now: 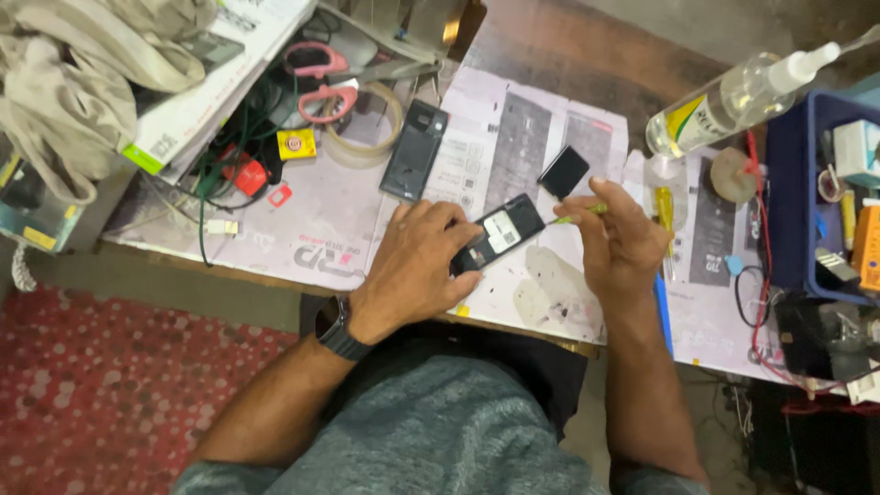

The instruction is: The person disassembles a black feature phone by removing the back cover and battery. They then use a green screwdriver to unscrew the casing and separate the front and back halves of the device. The person continues to manipulate the internal components and casing parts on a cluttered workbench.

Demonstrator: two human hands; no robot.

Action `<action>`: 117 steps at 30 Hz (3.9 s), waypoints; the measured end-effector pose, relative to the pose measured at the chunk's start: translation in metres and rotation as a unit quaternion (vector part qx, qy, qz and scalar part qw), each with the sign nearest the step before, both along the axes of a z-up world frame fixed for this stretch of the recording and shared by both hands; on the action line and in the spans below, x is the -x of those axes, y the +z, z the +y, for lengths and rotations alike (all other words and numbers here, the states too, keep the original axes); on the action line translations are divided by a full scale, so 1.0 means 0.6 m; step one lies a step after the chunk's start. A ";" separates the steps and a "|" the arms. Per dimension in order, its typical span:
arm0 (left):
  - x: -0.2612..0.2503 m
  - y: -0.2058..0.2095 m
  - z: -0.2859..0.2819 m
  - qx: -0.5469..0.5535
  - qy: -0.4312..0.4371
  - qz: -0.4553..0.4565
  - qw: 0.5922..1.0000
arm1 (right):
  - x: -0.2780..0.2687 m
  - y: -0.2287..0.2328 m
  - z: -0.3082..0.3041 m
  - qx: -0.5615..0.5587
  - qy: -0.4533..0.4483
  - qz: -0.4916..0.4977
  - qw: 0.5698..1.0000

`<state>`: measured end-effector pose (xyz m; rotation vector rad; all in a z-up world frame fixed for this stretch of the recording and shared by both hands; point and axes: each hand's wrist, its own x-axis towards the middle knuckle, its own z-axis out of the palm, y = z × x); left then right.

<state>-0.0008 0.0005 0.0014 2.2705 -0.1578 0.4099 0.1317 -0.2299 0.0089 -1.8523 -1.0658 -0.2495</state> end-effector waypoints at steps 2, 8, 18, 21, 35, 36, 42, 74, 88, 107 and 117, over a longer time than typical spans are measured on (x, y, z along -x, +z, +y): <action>-0.003 0.000 0.001 -0.007 -0.004 -0.009 1.000 | -0.003 0.010 -0.002 0.044 -0.015 -0.042 0.998; -0.001 -0.009 0.003 -0.001 -0.005 -0.025 1.000 | 0.000 0.002 -0.005 0.035 -0.028 -0.022 0.999; -0.001 -0.017 0.004 0.007 0.000 -0.020 1.000 | 0.000 0.016 -0.007 0.019 -0.038 0.053 0.998; -0.001 -0.020 0.004 0.014 0.000 -0.020 1.000 | 0.008 0.015 -0.005 -0.019 -0.005 0.123 0.992; -0.001 -0.024 0.004 0.027 -0.002 -0.016 0.999 | 0.004 -0.001 -0.017 0.045 0.026 0.055 0.997; -0.001 -0.023 0.005 0.023 0.004 -0.015 1.000 | 0.004 -0.001 -0.015 0.040 0.031 0.053 0.997; -0.004 -0.018 0.005 0.022 -0.012 -0.014 1.000 | -0.006 -0.005 -0.008 0.012 -0.044 -0.016 0.999; -0.005 -0.008 0.004 -0.007 -0.011 0.003 1.000 | -0.042 -0.036 0.023 -0.029 0.000 0.037 0.999; -0.006 -0.010 0.002 -0.005 -0.009 0.006 1.000 | -0.038 -0.004 0.020 0.054 0.019 0.021 0.998; -0.002 -0.012 0.000 -0.023 -0.004 -0.008 1.000 | -0.039 -0.014 0.018 -0.029 0.005 0.118 0.993; -0.002 -0.016 -0.002 -0.035 -0.006 0.002 0.999 | 0.005 -0.030 -0.028 -0.079 -0.013 0.124 0.989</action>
